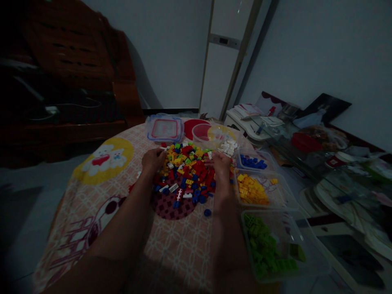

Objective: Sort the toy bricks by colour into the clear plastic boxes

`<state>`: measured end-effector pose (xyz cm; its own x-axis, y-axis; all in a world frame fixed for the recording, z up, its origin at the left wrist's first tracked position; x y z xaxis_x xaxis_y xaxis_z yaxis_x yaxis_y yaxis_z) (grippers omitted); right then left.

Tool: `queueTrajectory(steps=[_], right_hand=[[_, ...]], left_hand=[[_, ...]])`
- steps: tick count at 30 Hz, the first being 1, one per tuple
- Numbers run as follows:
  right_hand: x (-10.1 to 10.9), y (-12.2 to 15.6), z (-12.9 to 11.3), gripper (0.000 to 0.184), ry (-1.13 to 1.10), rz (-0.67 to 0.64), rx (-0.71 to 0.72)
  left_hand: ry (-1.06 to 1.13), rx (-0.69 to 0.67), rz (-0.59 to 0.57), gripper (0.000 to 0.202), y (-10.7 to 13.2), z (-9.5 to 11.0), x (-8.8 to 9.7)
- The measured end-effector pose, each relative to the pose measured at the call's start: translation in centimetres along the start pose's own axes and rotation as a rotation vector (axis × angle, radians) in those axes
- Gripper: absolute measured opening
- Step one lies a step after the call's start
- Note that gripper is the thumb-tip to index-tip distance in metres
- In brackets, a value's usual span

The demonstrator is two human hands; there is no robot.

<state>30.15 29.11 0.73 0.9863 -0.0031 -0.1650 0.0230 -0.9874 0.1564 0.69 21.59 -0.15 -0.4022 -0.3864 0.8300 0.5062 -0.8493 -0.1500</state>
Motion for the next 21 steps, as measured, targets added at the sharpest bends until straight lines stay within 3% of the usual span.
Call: queueTrajectory(steps=[3, 7, 21], right_hand=[[3.2, -1.4, -0.6, 0.038, -0.184, 0.168, 0.090], [4.8, -1.9, -1.4, 0.057, -0.269, 0.163, 0.178], [4.8, -1.3, -2.0, 0.036, -0.181, 0.163, 0.189]], left_hand=[[0.000, -0.009, 0.001, 0.042, 0.0, 0.1, 0.1], [0.002, 0.005, -0.007, 0.042, 0.0, 0.0, 0.0], [-0.012, 0.008, -0.005, 0.042, -0.1, 0.0, -0.1]])
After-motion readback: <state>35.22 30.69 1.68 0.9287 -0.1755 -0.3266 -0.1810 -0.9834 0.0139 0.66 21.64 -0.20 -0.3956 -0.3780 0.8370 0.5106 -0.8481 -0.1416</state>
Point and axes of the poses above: each hand's wrist, its own y-axis away from the middle knuckle, its own x-axis out of the back of the hand, z = x × y, the point moved 8 cm from there along -y, towards the middle knuckle, and after that the axes turned 8 degrees about -x, right-handed, at the moved point
